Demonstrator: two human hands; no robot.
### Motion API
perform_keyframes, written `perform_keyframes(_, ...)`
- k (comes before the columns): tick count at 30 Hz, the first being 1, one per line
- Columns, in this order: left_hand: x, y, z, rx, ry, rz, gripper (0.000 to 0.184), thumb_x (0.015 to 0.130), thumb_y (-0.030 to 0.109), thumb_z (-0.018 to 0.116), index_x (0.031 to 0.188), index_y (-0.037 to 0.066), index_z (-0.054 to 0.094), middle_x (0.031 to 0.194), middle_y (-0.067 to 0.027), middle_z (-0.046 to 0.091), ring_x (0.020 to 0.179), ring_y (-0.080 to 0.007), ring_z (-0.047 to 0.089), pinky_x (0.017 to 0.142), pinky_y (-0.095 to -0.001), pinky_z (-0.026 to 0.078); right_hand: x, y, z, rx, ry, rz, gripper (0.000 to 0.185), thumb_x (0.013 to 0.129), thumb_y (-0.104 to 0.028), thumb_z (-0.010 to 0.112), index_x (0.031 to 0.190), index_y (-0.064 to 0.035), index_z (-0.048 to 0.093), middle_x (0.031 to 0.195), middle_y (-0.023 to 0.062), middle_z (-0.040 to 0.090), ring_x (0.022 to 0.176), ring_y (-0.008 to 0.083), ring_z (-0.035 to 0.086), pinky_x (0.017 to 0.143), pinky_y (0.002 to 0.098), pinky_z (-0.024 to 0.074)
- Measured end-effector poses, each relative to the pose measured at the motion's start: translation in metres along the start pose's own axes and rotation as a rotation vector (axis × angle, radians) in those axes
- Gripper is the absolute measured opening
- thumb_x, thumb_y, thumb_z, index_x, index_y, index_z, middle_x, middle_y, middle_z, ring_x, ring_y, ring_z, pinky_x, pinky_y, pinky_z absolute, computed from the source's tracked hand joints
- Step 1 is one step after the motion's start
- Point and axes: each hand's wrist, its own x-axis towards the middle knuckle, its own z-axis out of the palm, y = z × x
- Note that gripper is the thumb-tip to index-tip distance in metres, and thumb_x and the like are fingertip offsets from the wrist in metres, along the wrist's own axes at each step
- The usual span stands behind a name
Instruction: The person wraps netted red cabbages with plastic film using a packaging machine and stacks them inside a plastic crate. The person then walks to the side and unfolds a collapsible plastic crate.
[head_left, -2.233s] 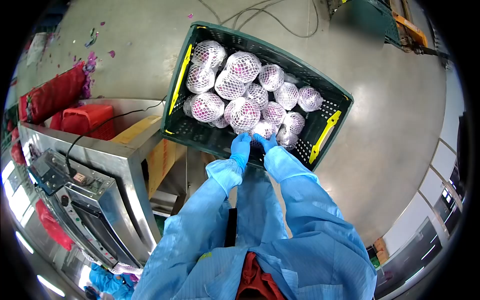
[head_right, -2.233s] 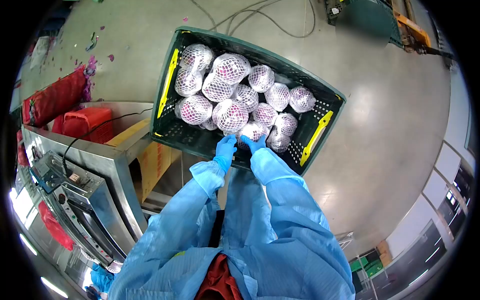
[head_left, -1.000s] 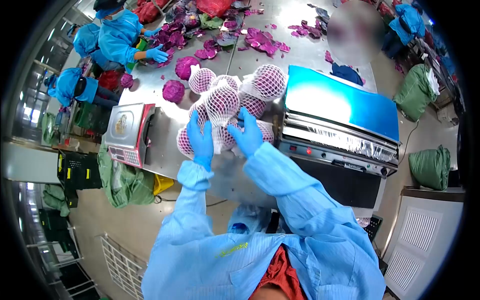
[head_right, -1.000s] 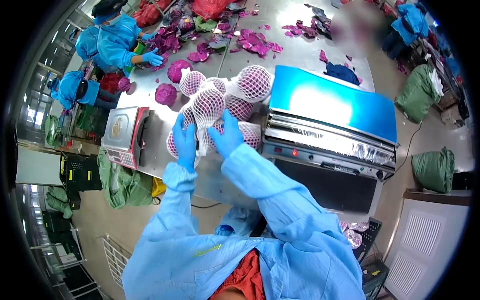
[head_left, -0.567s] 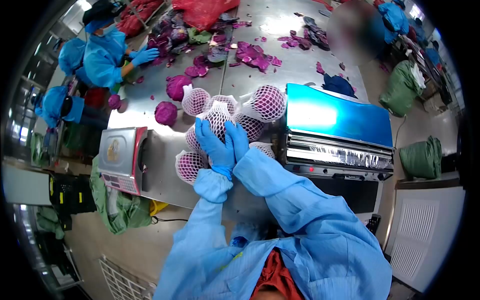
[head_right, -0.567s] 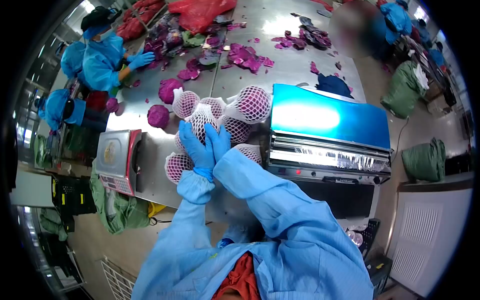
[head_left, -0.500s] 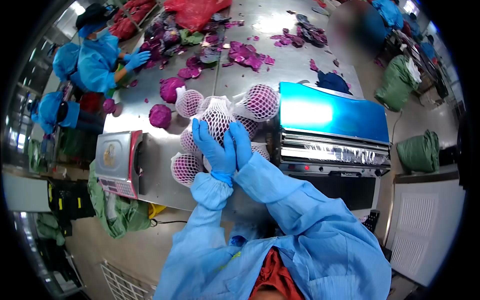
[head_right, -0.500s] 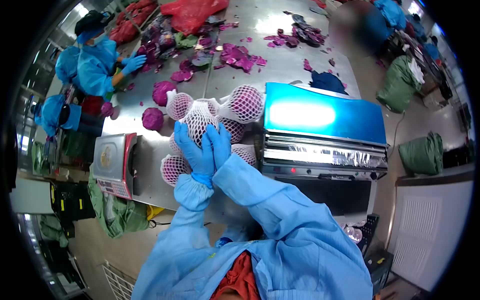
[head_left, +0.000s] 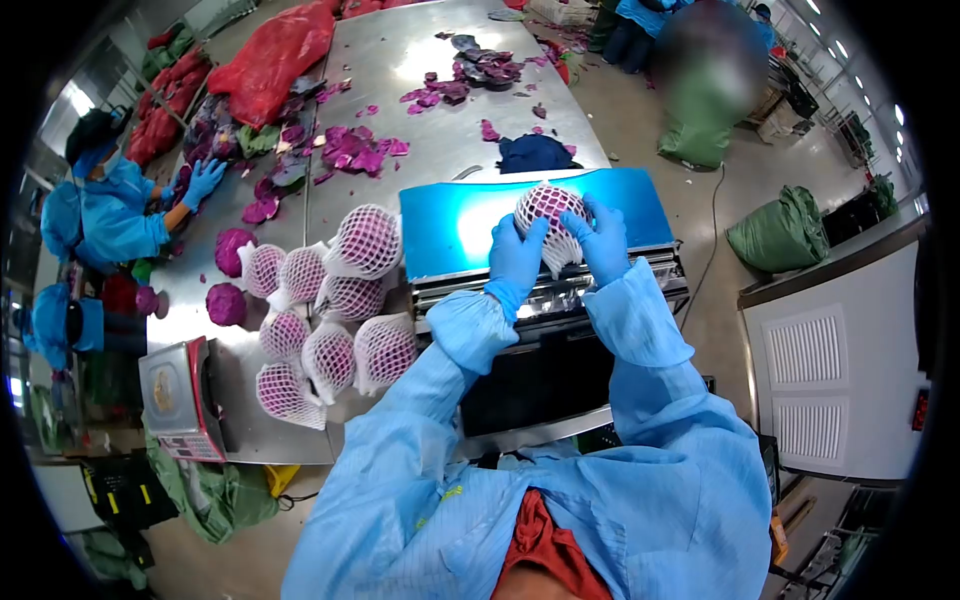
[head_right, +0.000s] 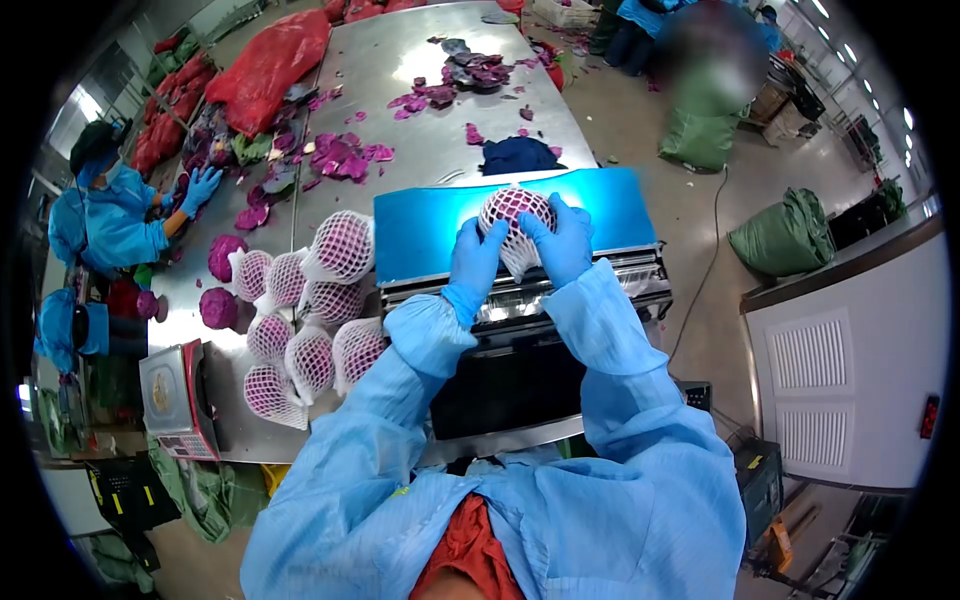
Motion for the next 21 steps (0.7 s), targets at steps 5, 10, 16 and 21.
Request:
perform_keyframes(5,0.006,0.007,-0.014,0.191,-0.049,0.054,0.061,0.087,0.045,0.059,0.12,-0.005,0.047,0.105,-0.022,0.059,0.094,-0.0305,0.059,0.082,-0.0383,0.047,0.026,0.024,-0.031,0.277,-0.299,-0.06,0.06,0.083,-0.034,0.067,0.13,-0.0017,0.049,0.122,0.018,0.047,0.107,0.0291,0.054,0.092,0.0362,0.0459)
perform_keyframes(10,-0.008,0.029,-0.026,-0.149,-0.095,-0.157,0.063,0.091,0.036,0.057,0.137,0.0,0.035,0.115,-0.0162,0.054,0.094,-0.0197,0.058,0.071,-0.0282,0.051,0.031,0.02,-0.042,0.268,-0.431,-0.066,0.061,0.086,-0.034,0.063,0.137,-0.0071,0.042,0.126,0.0185,0.045,0.109,0.0304,0.054,0.092,0.0377,0.0465)
perform_keyframes(16,-0.069,0.049,-0.067,0.359,-0.033,-0.012,0.047,0.086,0.027,0.064,0.121,-0.002,0.053,0.089,-0.011,0.065,0.079,-0.0173,0.063,0.072,-0.0295,0.051,0.02,0.05,-0.127,0.025,-0.537,-0.107,0.049,0.085,-0.037,0.06,0.12,-0.0018,0.057,0.101,0.0159,0.065,0.093,0.0267,0.063,0.081,0.0369,0.0494)
perform_keyframes(21,-0.109,0.036,-0.097,0.936,-0.152,-0.273,0.049,0.085,0.032,0.064,0.117,-0.003,0.057,0.07,-0.0107,0.064,0.063,-0.0184,0.062,0.061,-0.0291,0.048,0.027,0.068,-0.191,-0.7,-0.854,0.159,0.037,0.088,-0.031,0.057,0.104,0.0012,0.063,0.087,0.0141,0.067,0.077,0.0253,0.065,0.068,0.0374,0.0503)
